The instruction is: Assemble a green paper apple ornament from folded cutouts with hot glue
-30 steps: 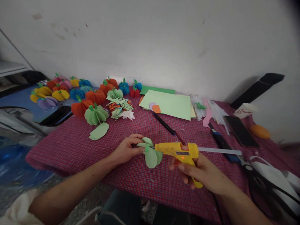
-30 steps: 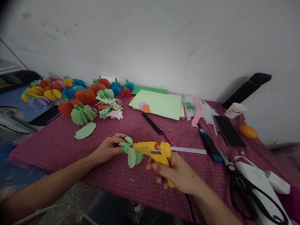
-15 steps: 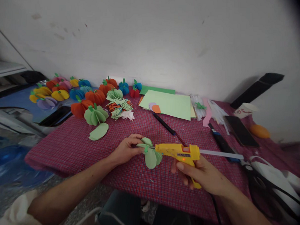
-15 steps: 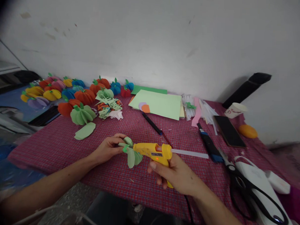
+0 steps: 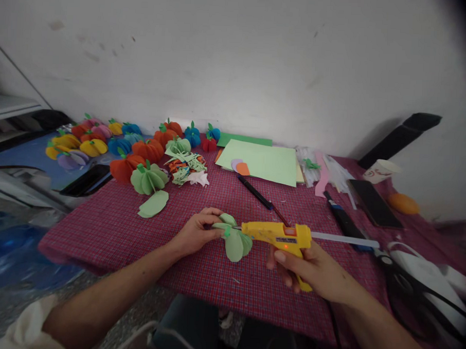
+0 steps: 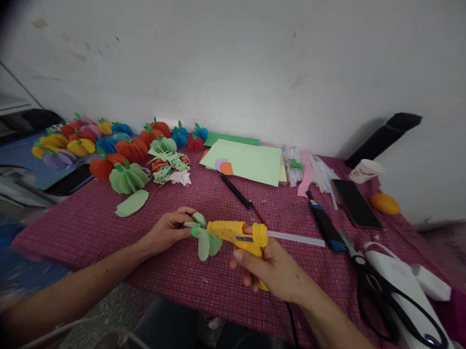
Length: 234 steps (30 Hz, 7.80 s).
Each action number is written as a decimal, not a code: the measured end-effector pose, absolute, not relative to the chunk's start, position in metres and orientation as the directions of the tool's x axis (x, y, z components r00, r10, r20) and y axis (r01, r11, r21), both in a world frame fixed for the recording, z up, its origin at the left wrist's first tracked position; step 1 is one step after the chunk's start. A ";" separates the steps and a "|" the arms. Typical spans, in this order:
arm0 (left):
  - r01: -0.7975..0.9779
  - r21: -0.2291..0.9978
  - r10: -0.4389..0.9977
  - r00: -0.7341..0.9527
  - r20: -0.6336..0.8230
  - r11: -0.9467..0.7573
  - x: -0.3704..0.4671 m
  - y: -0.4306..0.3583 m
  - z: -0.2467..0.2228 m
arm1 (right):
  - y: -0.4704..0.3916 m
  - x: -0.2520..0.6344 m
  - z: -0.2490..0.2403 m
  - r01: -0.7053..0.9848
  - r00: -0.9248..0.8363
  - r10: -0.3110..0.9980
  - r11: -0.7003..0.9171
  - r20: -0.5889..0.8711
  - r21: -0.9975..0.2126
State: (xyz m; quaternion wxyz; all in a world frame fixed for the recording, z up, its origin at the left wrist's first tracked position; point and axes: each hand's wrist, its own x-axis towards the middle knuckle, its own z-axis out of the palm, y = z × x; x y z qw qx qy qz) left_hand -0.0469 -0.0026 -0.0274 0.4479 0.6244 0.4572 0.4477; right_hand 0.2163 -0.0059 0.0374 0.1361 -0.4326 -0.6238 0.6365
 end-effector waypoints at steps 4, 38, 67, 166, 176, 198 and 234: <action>0.170 0.970 0.974 0.173 0.147 -0.177 -0.046 -0.002 -0.027 | -0.005 0.216 0.038 0.380 -0.585 0.711 -0.185 -0.390 -0.906; 0.209 0.961 0.974 0.177 0.145 -0.181 -0.046 -0.004 -0.026 | -0.006 0.220 0.041 0.426 -0.605 0.694 -0.133 -0.391 -0.895; 0.151 0.973 0.976 0.160 0.148 -0.173 -0.045 -0.004 -0.023 | -0.005 0.225 0.042 0.402 -0.611 0.706 -0.112 -0.358 -0.909; 0.138 0.929 0.927 -0.108 0.358 -0.343 -0.030 -0.011 0.006 | 0.053 0.337 -0.009 0.937 -0.336 0.937 0.343 0.092 -0.074; 0.003 0.974 0.967 -0.114 0.226 -0.228 -0.012 -0.006 0.004 | -0.009 0.251 0.056 0.737 -0.246 0.905 0.408 0.348 -0.539; 0.277 0.912 0.952 0.046 0.303 -0.303 -0.004 0.015 -0.002 | 0.008 0.182 0.037 0.462 -0.275 0.833 0.552 0.480 -0.694; 0.401 0.800 0.882 0.047 0.468 -0.446 -0.015 0.015 -0.005 | 0.056 0.309 -0.020 0.945 -0.289 0.947 0.305 0.141 -0.117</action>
